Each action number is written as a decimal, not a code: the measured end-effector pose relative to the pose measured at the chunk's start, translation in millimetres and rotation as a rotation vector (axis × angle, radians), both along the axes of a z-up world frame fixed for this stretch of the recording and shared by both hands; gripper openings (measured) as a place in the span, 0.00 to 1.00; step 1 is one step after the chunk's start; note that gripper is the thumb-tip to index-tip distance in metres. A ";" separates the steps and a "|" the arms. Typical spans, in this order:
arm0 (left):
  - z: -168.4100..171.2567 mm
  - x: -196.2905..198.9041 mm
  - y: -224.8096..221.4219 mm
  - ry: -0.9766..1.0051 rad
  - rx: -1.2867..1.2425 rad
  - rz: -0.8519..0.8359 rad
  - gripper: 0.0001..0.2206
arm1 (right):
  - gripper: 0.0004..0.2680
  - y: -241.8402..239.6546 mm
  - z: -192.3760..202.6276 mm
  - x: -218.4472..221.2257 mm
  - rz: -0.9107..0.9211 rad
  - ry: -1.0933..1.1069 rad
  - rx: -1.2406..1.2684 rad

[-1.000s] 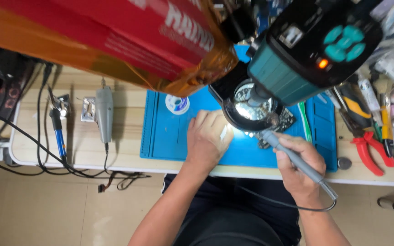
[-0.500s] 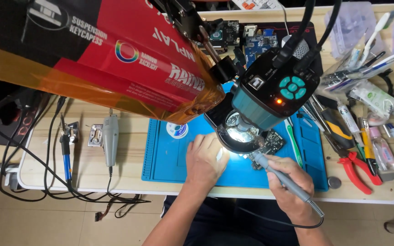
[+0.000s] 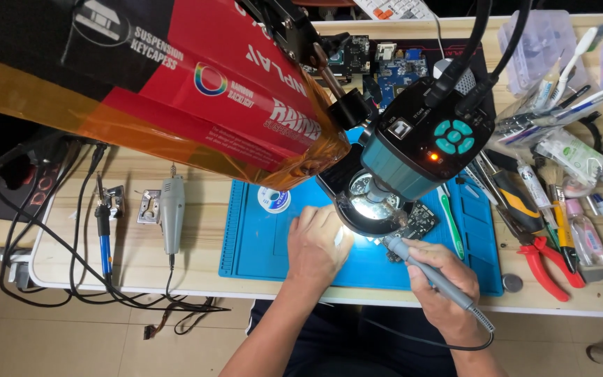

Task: Soldering electronic components onto a circuit board using a soldering iron and a digital microscope for precision.

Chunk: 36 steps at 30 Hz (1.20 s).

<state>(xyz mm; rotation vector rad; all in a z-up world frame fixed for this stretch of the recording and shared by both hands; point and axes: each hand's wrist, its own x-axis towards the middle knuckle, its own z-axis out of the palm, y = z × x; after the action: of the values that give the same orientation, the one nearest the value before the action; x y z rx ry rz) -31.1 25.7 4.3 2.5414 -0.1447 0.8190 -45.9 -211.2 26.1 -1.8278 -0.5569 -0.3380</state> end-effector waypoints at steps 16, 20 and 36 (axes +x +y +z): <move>-0.6 -0.4 -1.2 0.001 0.010 0.004 0.06 | 0.05 -0.2 1.3 0.4 0.002 -0.022 -0.030; -2.6 -0.7 -0.9 0.013 0.020 0.009 0.08 | 0.05 0.3 4.3 -0.2 -0.003 -0.014 -0.034; 0.2 -1.0 -1.7 -0.010 0.020 0.007 0.07 | 0.05 -1.9 0.8 0.2 0.003 -0.016 -0.029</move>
<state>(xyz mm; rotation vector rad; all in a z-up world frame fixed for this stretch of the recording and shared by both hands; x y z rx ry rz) -32.1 24.1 4.4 2.5577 -0.1486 0.8372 -45.6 -213.1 26.9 -1.8537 -0.5780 -0.3441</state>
